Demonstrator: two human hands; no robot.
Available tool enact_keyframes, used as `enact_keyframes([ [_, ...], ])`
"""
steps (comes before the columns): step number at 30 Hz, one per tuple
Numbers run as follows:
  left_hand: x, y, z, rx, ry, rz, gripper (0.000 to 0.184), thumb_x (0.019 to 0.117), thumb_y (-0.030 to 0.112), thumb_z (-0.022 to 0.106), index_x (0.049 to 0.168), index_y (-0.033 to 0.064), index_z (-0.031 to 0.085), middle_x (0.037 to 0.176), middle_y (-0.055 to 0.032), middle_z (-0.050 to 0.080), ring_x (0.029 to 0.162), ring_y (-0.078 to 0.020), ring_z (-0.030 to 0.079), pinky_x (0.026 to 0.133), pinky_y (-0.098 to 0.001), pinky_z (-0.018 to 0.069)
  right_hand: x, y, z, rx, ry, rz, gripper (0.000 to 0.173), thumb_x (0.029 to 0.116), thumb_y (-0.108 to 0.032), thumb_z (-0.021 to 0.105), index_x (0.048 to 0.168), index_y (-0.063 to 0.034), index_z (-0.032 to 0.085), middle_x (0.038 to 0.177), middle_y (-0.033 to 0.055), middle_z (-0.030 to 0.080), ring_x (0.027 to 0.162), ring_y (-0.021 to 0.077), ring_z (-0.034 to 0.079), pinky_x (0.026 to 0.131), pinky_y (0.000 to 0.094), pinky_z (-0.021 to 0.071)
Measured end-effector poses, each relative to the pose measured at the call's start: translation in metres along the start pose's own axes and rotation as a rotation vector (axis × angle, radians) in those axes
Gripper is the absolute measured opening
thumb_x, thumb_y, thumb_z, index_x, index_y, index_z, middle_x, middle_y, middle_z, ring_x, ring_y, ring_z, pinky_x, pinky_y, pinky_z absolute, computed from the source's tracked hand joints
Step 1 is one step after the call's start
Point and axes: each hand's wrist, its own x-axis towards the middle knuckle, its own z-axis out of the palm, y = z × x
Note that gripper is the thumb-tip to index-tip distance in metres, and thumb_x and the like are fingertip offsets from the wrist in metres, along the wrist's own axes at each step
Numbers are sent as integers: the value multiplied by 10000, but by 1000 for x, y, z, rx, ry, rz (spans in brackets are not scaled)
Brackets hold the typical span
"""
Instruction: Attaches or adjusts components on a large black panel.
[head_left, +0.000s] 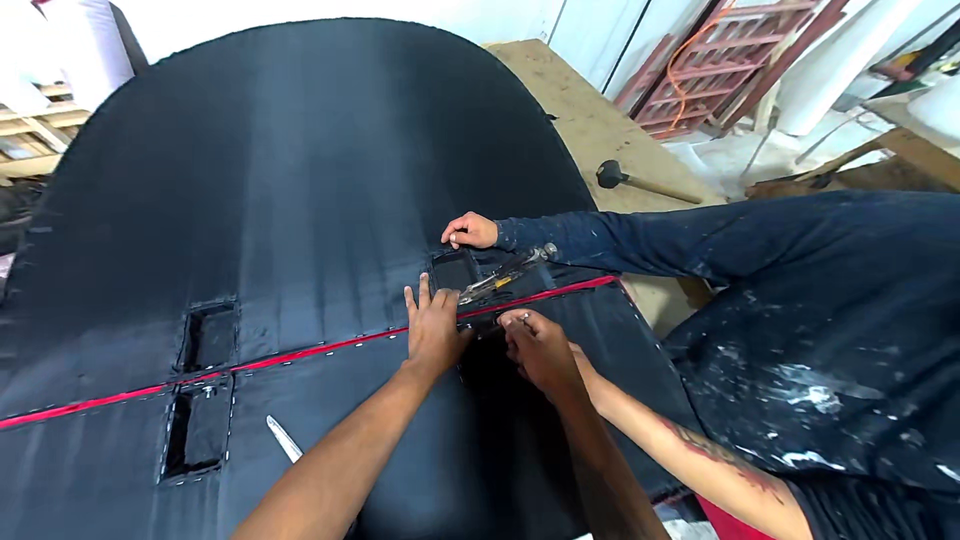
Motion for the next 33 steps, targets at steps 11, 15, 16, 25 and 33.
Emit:
enact_keyframes([
  [11,-1,-3,-3,2,-78,48,829,702,606,776,1435,285,563,1477,61,554,1570,-330,147,1212,-711,71,-6,1,12,-44,22,-128,319,1098,-280,471,1074,-50,692,809,77,673,659,161,652,634,341,579],
  [15,-2,-1,-1,8,-55,4,764,737,642,748,1402,296,596,1414,64,606,1561,-315,192,1221,-697,79,1,6,20,36,33,-108,300,1098,-257,473,1115,-48,688,872,85,712,716,177,709,689,364,626],
  [16,-1,0,1,11,-33,6,717,764,622,735,1386,286,613,1399,49,619,1555,-328,208,1217,-702,95,0,5,21,39,37,-96,296,1098,-255,477,1125,-48,686,878,84,717,728,176,714,704,367,629],
  [25,-1,2,6,13,-2,14,678,784,561,733,1377,251,625,1378,18,634,1554,-354,198,1211,-711,101,2,-12,7,304,64,216,265,1100,-211,486,1138,8,631,920,128,725,660,159,680,604,312,583],
  [33,-1,2,-1,35,-47,-2,769,721,639,720,1389,277,604,1411,52,607,1558,-324,197,1212,-705,90,-2,-12,7,383,116,340,271,1109,-178,457,1137,36,622,926,154,731,705,185,710,638,325,589],
])
